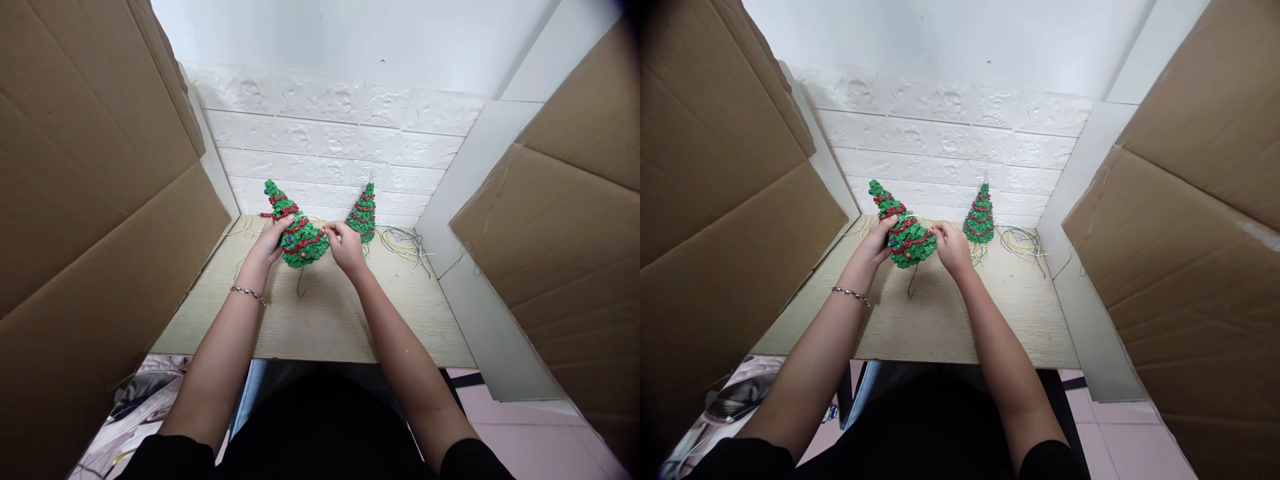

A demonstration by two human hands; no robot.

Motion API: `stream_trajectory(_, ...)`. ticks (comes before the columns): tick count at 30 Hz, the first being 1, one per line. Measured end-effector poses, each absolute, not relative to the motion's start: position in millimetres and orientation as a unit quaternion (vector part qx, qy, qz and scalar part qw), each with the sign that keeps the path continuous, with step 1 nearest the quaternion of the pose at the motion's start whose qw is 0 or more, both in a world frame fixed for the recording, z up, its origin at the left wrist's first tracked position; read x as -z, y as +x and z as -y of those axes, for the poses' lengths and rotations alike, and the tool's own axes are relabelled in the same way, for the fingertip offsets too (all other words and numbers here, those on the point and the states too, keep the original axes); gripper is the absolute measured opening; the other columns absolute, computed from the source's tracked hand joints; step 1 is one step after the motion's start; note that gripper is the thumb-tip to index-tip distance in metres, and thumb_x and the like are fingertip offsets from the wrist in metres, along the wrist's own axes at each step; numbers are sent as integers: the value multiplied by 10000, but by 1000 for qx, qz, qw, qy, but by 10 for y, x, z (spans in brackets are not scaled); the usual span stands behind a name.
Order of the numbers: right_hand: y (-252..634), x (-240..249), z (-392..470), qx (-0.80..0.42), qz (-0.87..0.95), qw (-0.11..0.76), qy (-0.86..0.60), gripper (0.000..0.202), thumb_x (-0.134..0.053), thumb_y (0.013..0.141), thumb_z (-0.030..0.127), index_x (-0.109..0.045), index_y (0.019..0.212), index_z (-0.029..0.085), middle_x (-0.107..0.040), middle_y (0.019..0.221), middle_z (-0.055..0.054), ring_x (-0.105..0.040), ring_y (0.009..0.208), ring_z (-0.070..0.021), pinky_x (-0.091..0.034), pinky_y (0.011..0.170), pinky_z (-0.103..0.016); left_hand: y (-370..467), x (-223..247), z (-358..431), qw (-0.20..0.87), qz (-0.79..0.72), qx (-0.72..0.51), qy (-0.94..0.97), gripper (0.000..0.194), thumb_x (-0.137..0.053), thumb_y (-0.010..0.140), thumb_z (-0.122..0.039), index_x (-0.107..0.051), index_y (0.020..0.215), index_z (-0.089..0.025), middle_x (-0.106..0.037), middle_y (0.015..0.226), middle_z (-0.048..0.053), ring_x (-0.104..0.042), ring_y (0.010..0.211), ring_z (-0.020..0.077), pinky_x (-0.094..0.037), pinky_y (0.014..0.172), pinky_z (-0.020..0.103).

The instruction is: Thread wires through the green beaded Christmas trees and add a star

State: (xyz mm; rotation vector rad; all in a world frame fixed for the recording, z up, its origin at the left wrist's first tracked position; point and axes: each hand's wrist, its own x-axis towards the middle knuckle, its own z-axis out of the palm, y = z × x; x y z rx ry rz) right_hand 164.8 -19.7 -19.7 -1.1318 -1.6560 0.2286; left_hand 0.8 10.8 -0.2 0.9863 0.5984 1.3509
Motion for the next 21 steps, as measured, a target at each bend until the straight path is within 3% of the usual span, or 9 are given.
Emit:
stream_trajectory(3, 1675, 178, 218, -53, 689, 525, -496, 225, -426, 867, 233, -645, 882, 187, -640, 854, -48, -564, 813, -177, -412, 807, -326, 5, -1, -95, 629, -265, -582, 441, 485, -818, 457, -317, -595, 839, -120, -644, 764, 21, -603, 688, 137, -508, 651, 258)
stream_trajectory(7, 1684, 142, 273, 49, 669, 516, -533, 265, -408, 903, 263, -668, 943, 238, -605, 840, -49, -526, 843, -194, -273, 978, -455, 25, -8, -62, 618, -275, -558, 480, 475, -809, 477, -315, -603, 855, -115, -647, 792, 36, -603, 703, 145, -504, 671, 267)
stream_trajectory(15, 1607, 141, 312, 57, 750, 461, -471, 300, -375, 916, 266, -652, 1022, 220, -606, 907, -63, -517, 880, -186, -349, 902, -358, 87, 4, -16, 610, -278, -506, 543, 441, -802, 486, -302, -612, 841, -121, -654, 806, 40, -606, 726, 149, -489, 703, 263)
stream_trajectory(21, 1658, 148, 296, 34, 686, 521, -507, 284, -397, 897, 312, -565, 1109, 226, -592, 1028, -61, -502, 993, -211, -162, 1041, -504, 57, -18, -38, 609, -290, -549, 493, 452, -804, 473, -318, -604, 826, -118, -647, 773, 38, -599, 688, 145, -496, 677, 265)
